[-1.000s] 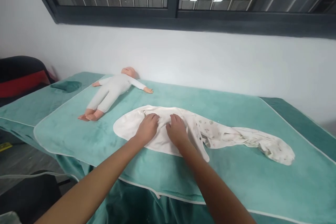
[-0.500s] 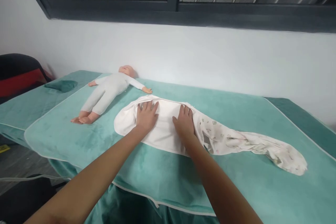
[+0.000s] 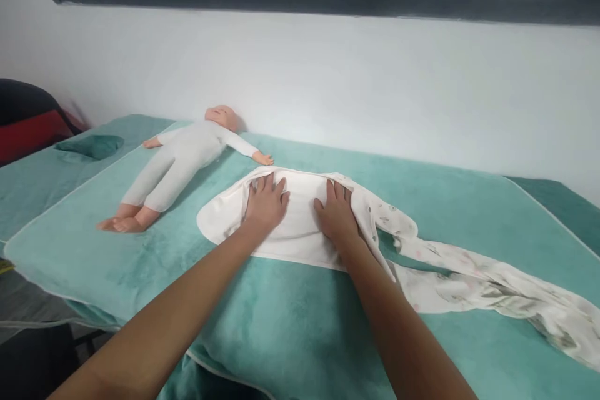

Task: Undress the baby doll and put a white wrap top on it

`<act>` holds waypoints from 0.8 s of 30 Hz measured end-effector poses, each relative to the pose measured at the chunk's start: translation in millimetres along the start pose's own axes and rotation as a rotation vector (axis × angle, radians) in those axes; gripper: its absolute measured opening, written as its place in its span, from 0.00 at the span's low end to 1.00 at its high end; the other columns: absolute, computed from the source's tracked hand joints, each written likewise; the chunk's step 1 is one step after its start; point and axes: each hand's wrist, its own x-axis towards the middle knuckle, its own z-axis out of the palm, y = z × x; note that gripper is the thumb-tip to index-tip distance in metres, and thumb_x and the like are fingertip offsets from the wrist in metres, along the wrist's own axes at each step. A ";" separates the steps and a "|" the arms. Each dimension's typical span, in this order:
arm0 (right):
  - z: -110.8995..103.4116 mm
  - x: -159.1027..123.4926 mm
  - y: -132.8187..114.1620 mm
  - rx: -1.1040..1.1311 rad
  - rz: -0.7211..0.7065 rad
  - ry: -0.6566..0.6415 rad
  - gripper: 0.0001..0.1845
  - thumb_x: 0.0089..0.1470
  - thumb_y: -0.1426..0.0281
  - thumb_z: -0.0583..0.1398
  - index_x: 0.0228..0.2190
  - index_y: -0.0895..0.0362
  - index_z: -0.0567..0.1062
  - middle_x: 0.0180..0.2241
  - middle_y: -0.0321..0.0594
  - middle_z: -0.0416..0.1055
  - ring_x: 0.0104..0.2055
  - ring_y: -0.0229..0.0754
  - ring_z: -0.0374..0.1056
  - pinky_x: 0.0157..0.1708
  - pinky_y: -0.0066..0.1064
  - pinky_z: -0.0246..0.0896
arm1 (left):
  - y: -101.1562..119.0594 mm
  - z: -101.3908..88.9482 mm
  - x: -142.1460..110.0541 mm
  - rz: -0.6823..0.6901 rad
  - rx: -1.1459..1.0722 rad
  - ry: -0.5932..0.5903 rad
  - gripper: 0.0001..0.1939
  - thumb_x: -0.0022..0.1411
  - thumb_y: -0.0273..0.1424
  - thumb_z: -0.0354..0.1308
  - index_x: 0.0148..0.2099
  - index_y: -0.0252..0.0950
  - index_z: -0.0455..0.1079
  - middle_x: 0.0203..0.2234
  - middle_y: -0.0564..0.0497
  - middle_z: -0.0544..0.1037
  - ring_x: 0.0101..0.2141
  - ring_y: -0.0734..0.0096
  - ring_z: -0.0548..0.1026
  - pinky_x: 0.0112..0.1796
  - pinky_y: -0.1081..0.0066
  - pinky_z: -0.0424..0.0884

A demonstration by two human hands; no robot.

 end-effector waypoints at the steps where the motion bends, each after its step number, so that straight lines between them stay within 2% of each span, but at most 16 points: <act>1: 0.5 0.3 0.0 0.009 0.003 0.014 0.36 0.61 0.60 0.48 0.64 0.70 0.54 0.63 0.60 0.53 0.66 0.62 0.45 0.64 0.55 0.42 | 0.4 0.9 2.0 0.002 -0.006 0.000 0.28 0.70 0.41 0.37 0.67 0.38 0.57 0.67 0.39 0.56 0.65 0.47 0.53 0.61 0.44 0.52; 6: -0.9 -0.2 -3.9 0.031 0.030 0.087 0.39 0.60 0.61 0.49 0.66 0.69 0.48 0.65 0.60 0.49 0.66 0.63 0.44 0.63 0.55 0.44 | 4.1 -0.1 4.6 -0.006 -0.021 0.022 0.29 0.70 0.40 0.38 0.70 0.41 0.50 0.70 0.42 0.48 0.67 0.47 0.49 0.62 0.43 0.52; 9: 0.4 -0.8 -4.3 0.040 0.042 0.076 0.39 0.60 0.60 0.49 0.66 0.68 0.47 0.65 0.60 0.49 0.65 0.64 0.44 0.63 0.57 0.44 | 5.4 -1.0 2.8 -0.010 -0.022 0.025 0.29 0.70 0.38 0.39 0.71 0.43 0.47 0.70 0.44 0.48 0.67 0.48 0.49 0.62 0.44 0.52; 17: 8.2 2.2 0.0 0.009 0.048 -0.023 0.37 0.62 0.61 0.46 0.65 0.72 0.51 0.65 0.61 0.50 0.67 0.62 0.44 0.64 0.53 0.44 | 6.1 5.7 6.6 -0.032 -0.012 -0.036 0.29 0.69 0.39 0.39 0.70 0.41 0.52 0.70 0.43 0.50 0.66 0.49 0.50 0.62 0.44 0.53; 24: 6.6 4.2 -2.6 -0.018 0.070 -0.117 0.33 0.63 0.62 0.44 0.63 0.68 0.58 0.64 0.59 0.55 0.66 0.60 0.49 0.63 0.51 0.47 | 7.6 2.1 6.9 -0.034 0.004 -0.115 0.28 0.68 0.39 0.42 0.68 0.41 0.56 0.69 0.43 0.53 0.65 0.49 0.54 0.61 0.47 0.55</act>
